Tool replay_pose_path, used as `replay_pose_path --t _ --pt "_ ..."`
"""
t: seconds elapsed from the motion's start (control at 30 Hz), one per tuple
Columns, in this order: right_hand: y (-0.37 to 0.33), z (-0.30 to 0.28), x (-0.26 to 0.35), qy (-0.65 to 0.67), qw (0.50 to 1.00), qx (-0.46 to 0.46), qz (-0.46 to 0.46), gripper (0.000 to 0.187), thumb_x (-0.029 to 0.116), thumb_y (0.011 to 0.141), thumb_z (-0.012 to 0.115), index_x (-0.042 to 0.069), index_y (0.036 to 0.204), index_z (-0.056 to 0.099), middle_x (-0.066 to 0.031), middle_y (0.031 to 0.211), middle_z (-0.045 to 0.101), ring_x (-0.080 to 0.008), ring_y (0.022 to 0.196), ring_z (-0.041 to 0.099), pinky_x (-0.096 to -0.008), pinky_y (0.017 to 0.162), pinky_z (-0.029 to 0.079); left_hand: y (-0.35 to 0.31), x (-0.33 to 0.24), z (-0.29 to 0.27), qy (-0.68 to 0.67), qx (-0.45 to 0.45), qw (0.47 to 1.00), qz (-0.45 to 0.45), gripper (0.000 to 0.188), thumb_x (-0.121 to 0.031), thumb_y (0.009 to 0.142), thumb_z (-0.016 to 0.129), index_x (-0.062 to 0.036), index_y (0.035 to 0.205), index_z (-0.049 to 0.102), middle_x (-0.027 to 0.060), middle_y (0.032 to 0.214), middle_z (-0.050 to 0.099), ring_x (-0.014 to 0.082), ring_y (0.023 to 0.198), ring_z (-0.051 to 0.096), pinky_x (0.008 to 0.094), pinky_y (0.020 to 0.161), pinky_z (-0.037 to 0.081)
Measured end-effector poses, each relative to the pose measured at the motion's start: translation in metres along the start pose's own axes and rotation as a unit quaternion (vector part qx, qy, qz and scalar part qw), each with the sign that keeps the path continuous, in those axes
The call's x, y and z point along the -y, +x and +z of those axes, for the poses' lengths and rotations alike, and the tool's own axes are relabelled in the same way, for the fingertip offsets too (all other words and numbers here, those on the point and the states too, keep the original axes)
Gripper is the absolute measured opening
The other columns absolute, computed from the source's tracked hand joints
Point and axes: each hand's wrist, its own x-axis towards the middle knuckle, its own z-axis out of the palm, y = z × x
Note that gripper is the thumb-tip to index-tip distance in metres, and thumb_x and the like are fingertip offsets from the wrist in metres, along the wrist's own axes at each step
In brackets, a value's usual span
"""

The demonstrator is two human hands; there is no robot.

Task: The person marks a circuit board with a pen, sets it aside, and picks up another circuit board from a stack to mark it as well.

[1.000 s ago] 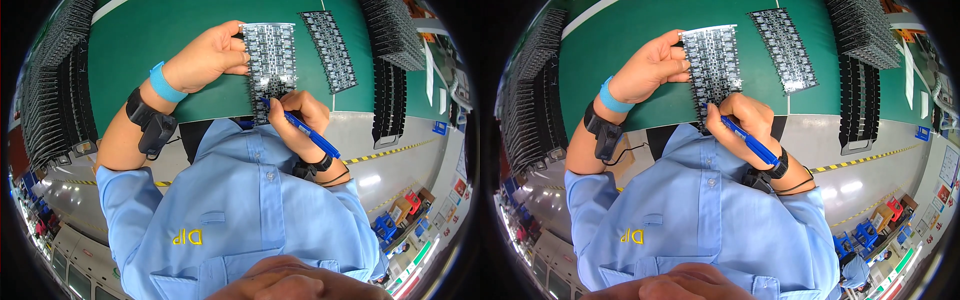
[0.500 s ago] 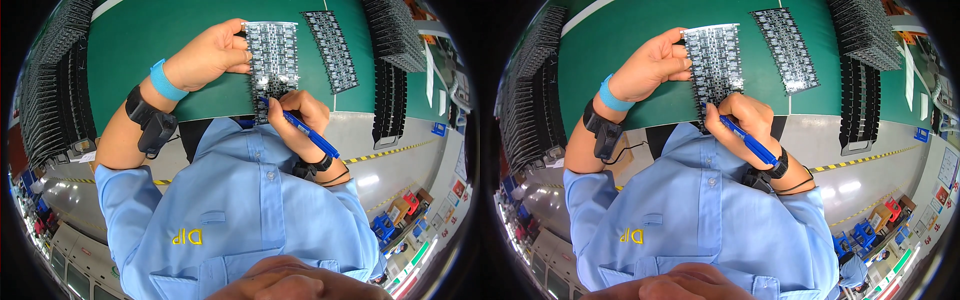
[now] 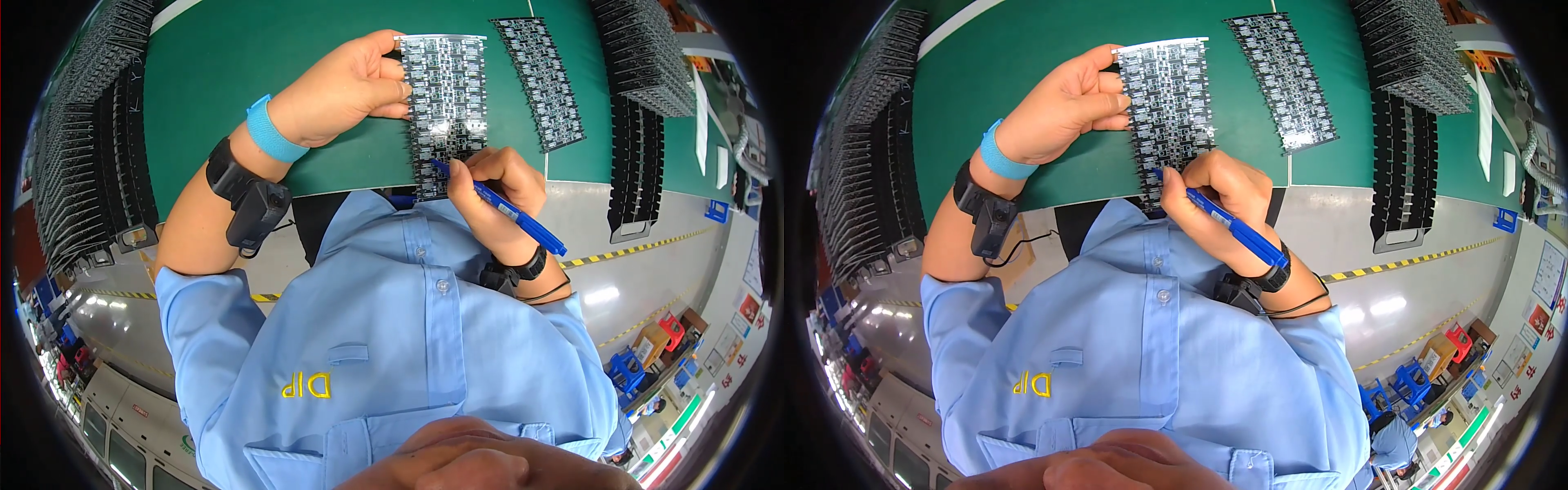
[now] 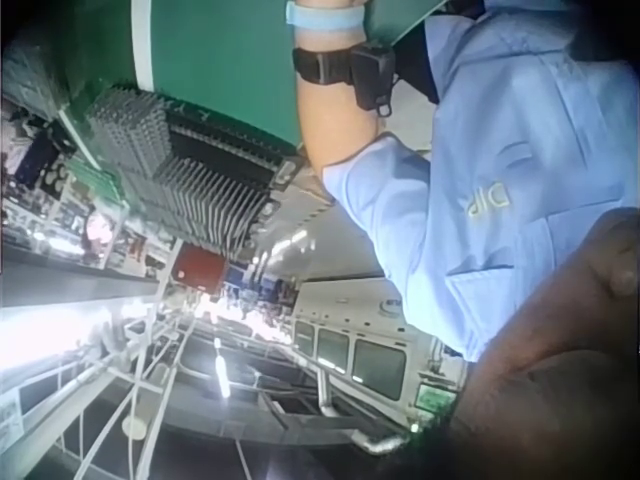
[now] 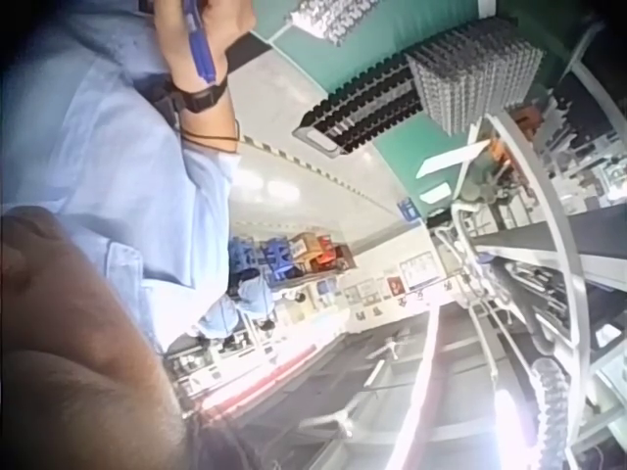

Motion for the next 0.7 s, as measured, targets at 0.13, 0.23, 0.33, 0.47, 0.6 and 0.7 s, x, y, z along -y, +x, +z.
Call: replay_pose_path --t 0.13,0.23,0.33,0.47,0.6,0.7 --pt "-0.0032 -0.0043 0.0026 -0.014 1.000 0.016 0.000 0.029 -0.009 0.078 0.072 0.004 0.069 0.047 -0.0064 0.057 0.056 -0.0117 0.048 0.053 -0.0237 0.045 0.038 -0.0003 -0.0002 0.0010 0.002 -0.008 1.000 0.002 0.046 -0.005 0.097 0.051 -0.0035 0.141 0.038 0.0100 0.122 0.065 0.0155 0.111 0.064 0.0290 0.095 0.052" --pt "-0.0039 -0.0052 0.0022 -0.034 0.998 0.033 -0.030 0.029 -0.008 0.077 0.073 0.004 0.069 0.048 -0.0064 0.056 0.055 -0.0125 0.048 0.054 -0.0241 0.044 0.038 0.0003 -0.0011 0.0023 -0.005 -0.021 1.000 -0.002 0.044 -0.001 0.095 0.050 -0.0004 0.138 0.039 0.0116 0.120 0.066 0.0164 0.108 0.065 0.0273 0.091 0.054" --pt "-0.0052 -0.0045 -0.0007 -0.040 0.998 0.034 -0.037 0.029 -0.007 0.077 0.073 0.003 0.069 0.048 -0.0065 0.056 0.055 -0.0133 0.048 0.055 -0.0242 0.044 0.038 0.0008 -0.0014 0.0017 -0.002 -0.016 1.000 0.003 0.044 0.000 0.095 0.050 -0.0005 0.138 0.039 0.0109 0.119 0.066 0.0162 0.108 0.065 0.0268 0.091 0.054" --pt "-0.0041 -0.0034 -0.0026 -0.037 0.997 0.038 -0.057 0.028 -0.007 0.076 0.073 0.004 0.069 0.048 -0.0068 0.056 0.055 -0.0143 0.047 0.055 -0.0244 0.044 0.039 0.0015 0.0007 0.0011 0.002 -0.018 1.000 0.004 0.044 0.000 0.095 0.049 -0.0004 0.138 0.039 0.0109 0.119 0.066 0.0162 0.108 0.065 0.0268 0.091 0.054" --pt "-0.0043 -0.0027 -0.0040 -0.040 0.996 0.044 -0.065 0.029 -0.007 0.076 0.073 0.004 0.068 0.048 -0.0068 0.056 0.056 -0.0147 0.047 0.056 -0.0246 0.044 0.039 0.0023 0.0020 0.0013 -0.009 -0.017 1.000 0.007 0.044 0.001 0.095 0.049 -0.0003 0.137 0.040 0.0113 0.119 0.066 0.0162 0.107 0.066 0.0269 0.091 0.054" --pt "-0.0042 -0.0027 -0.0040 -0.043 0.996 0.047 -0.063 0.029 -0.007 0.076 0.074 0.004 0.068 0.048 -0.0068 0.056 0.056 -0.0147 0.046 0.056 -0.0247 0.043 0.039 0.0013 0.0003 0.0000 0.004 -0.007 1.000 -0.001 0.046 -0.002 0.097 0.049 -0.0025 0.142 0.037 0.0115 0.123 0.065 0.0169 0.111 0.064 0.0297 0.096 0.052"
